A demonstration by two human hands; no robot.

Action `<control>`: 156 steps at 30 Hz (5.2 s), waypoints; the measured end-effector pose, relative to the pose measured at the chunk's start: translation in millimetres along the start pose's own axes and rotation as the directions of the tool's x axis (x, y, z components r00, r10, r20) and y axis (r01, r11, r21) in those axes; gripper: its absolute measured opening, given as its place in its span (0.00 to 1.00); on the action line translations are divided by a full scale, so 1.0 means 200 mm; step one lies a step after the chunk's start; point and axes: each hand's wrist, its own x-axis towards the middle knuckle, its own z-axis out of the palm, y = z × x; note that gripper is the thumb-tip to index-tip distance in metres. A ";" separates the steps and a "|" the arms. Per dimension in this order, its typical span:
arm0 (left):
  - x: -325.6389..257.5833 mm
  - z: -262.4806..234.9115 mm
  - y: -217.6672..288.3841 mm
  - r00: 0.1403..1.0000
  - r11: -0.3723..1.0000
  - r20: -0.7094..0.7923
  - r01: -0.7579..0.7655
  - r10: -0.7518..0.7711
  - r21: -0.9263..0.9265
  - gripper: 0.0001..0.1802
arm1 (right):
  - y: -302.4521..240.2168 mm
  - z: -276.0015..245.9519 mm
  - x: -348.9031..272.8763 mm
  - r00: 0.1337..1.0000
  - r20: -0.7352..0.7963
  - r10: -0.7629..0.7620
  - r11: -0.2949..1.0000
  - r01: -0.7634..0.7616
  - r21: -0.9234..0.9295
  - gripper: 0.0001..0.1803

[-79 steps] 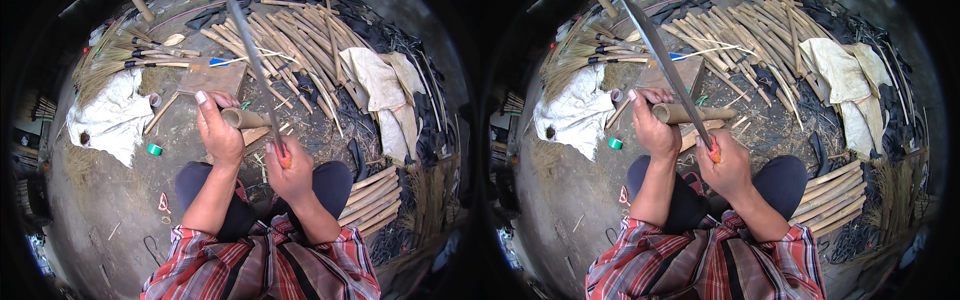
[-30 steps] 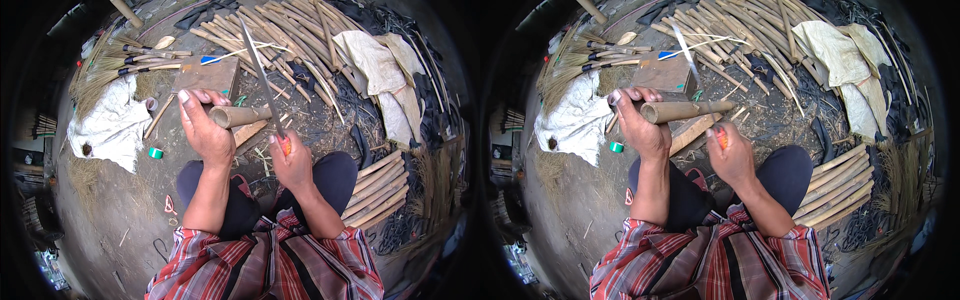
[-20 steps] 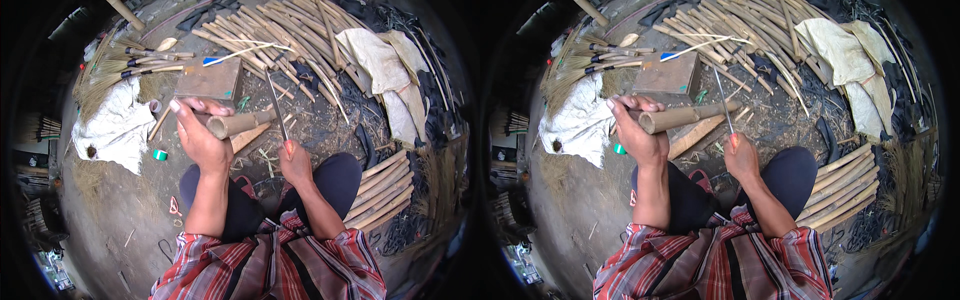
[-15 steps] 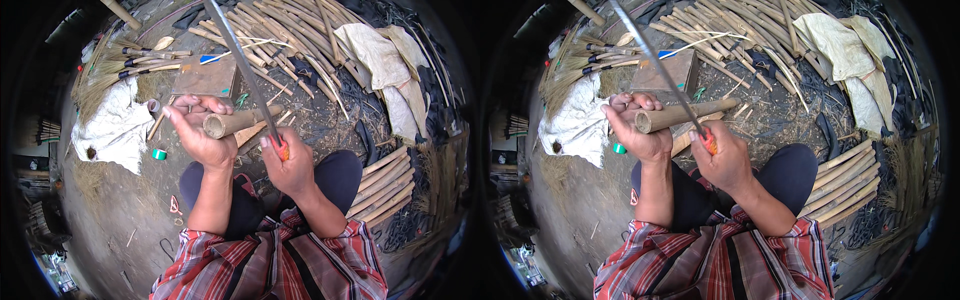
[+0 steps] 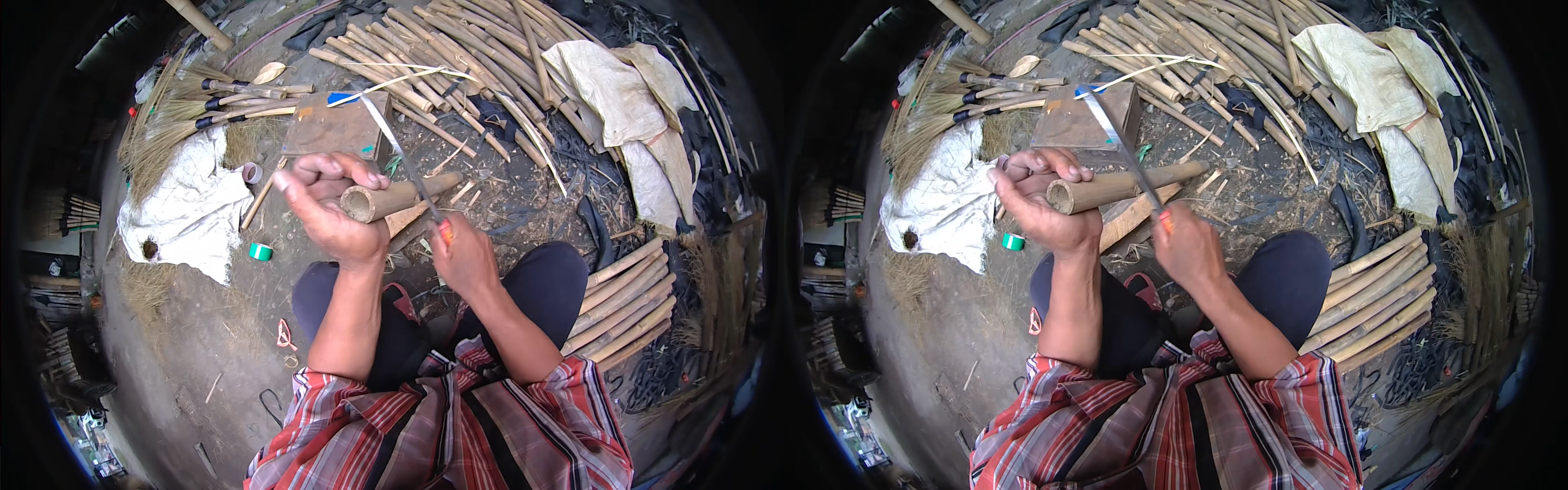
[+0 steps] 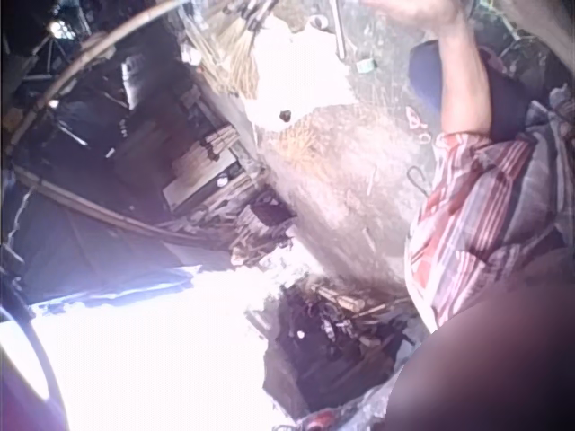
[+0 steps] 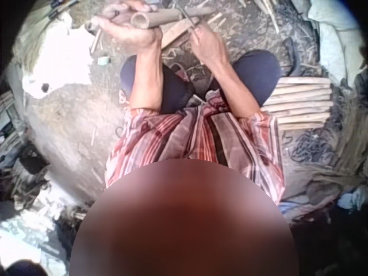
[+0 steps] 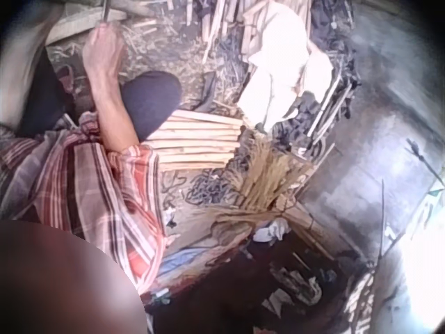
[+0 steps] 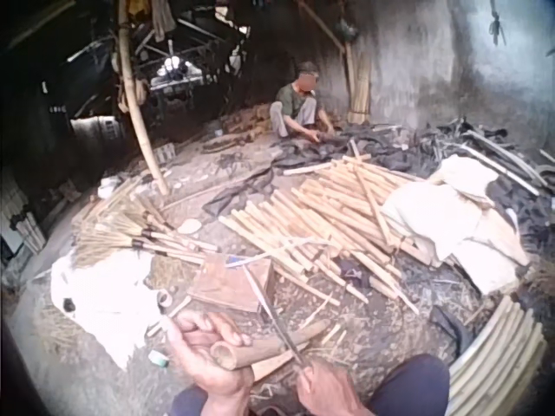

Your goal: The person sits on the floor and uses a knife to shave and shape the ends of wooden sticks. They repeatedly pick up sticks, carve them, and place them aside. Later, they stand and handle bundles of straw brooms, moving them within the workshop.

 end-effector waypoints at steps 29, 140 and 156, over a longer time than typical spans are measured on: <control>0.33 -0.34 0.06 0.974 0.945 -0.180 -0.075 0.138 0.319 0.25 | 0.73 0.42 0.27 0.547 0.173 0.819 0.530 -0.837 0.135 0.30; 0.33 -0.59 0.69 0.871 0.841 -0.152 -0.385 0.467 0.380 0.30 | 1.23 0.86 0.08 0.583 0.044 0.811 0.553 -0.739 -0.385 0.30; 0.20 -0.69 1.09 0.823 0.804 -0.294 -0.287 0.485 0.521 0.32 | 0.83 0.83 0.04 0.579 0.034 0.815 0.559 -0.799 0.222 0.19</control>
